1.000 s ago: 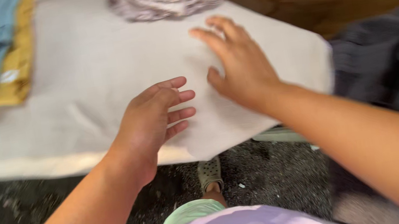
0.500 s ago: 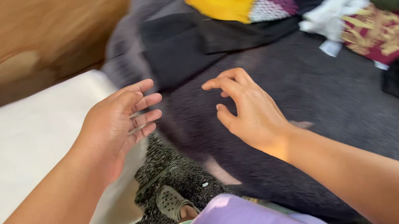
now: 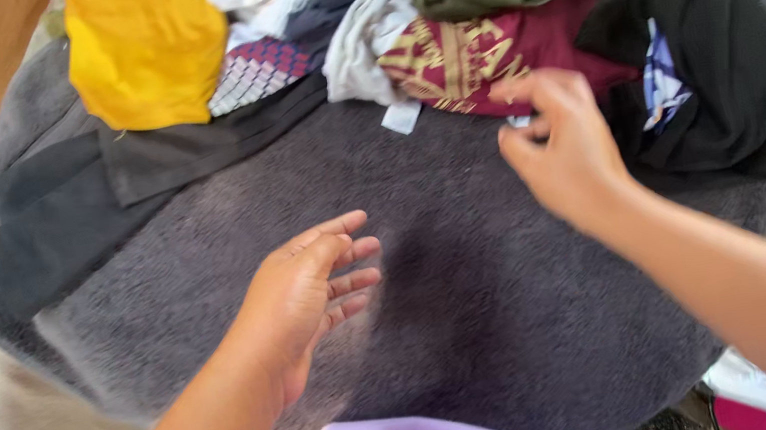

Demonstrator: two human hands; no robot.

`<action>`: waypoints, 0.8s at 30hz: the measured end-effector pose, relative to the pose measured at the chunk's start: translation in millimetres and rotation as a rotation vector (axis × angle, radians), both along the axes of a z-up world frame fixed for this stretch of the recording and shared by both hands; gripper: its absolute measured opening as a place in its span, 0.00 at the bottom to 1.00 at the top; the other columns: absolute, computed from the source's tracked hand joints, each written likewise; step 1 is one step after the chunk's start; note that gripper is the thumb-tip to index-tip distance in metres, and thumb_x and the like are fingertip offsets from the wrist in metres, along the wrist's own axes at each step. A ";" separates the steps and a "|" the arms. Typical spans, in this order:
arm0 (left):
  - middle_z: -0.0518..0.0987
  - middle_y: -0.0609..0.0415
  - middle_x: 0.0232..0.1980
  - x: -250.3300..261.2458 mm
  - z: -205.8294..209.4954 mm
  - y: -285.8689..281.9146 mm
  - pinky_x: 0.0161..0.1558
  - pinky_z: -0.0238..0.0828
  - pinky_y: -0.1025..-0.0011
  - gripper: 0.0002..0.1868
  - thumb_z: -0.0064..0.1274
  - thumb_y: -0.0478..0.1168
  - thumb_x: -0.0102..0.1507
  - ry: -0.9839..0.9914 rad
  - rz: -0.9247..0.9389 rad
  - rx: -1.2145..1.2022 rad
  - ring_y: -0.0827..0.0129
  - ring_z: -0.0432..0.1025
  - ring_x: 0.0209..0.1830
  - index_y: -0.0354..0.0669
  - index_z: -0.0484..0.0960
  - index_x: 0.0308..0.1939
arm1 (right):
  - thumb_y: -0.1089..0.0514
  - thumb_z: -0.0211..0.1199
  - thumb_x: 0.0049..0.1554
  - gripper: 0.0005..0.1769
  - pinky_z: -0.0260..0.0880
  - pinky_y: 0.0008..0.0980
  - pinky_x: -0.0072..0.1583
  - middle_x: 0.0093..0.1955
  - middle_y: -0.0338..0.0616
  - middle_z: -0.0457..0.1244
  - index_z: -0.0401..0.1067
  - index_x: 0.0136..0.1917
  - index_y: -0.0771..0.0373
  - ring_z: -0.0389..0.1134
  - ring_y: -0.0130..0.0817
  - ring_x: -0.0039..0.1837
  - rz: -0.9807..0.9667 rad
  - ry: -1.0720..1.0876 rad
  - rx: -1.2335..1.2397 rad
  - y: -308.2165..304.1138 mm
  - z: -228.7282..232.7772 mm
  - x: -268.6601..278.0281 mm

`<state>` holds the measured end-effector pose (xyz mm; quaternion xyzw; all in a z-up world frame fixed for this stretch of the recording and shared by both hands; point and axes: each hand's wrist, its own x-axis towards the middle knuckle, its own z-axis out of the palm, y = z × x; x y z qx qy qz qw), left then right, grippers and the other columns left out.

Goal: The person folds several garments one by one on a gray towel-covered surface. They smooth and fold a light gray t-shirt, a dark polo shirt, a light-colored short, dark shorts, and an olive green short, placing each folded item on a nearby white table.

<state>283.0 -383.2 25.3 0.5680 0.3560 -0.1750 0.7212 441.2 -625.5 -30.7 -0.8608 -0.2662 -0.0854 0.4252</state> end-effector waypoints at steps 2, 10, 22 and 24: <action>0.82 0.57 0.60 19.5 0.2 -28.5 0.57 0.72 0.65 0.25 0.39 0.48 0.67 -0.029 -0.031 0.004 0.68 0.75 0.53 0.54 0.76 0.67 | 0.69 0.64 0.58 0.22 0.75 0.29 0.58 0.72 0.52 0.52 0.72 0.66 0.62 0.68 0.35 0.58 0.031 -0.189 -0.024 -16.1 18.7 57.2; 0.82 0.58 0.58 58.2 18.3 -83.3 0.55 0.72 0.65 0.27 0.42 0.50 0.65 -0.092 0.067 -0.025 0.69 0.75 0.52 0.52 0.76 0.67 | 0.58 0.66 0.56 0.23 0.73 0.22 0.51 0.56 0.46 0.70 0.72 0.65 0.60 0.72 0.23 0.49 0.242 0.617 0.093 11.7 96.9 145.7; 0.85 0.44 0.53 96.4 -5.8 -31.7 0.57 0.79 0.55 0.18 0.50 0.44 0.63 -0.049 0.268 -0.342 0.55 0.79 0.54 0.38 0.81 0.52 | 0.58 0.65 0.56 0.20 0.73 0.26 0.56 0.49 0.41 0.73 0.78 0.61 0.59 0.73 0.25 0.49 0.936 0.989 -0.263 16.6 78.2 -60.0; 0.87 0.43 0.49 84.7 -27.3 -22.9 0.52 0.81 0.56 0.16 0.49 0.41 0.62 -0.070 0.268 -0.331 0.54 0.82 0.47 0.36 0.83 0.48 | 0.58 0.64 0.54 0.19 0.75 0.27 0.53 0.49 0.40 0.73 0.78 0.59 0.60 0.73 0.25 0.47 0.766 0.830 -0.195 20.7 69.5 -53.3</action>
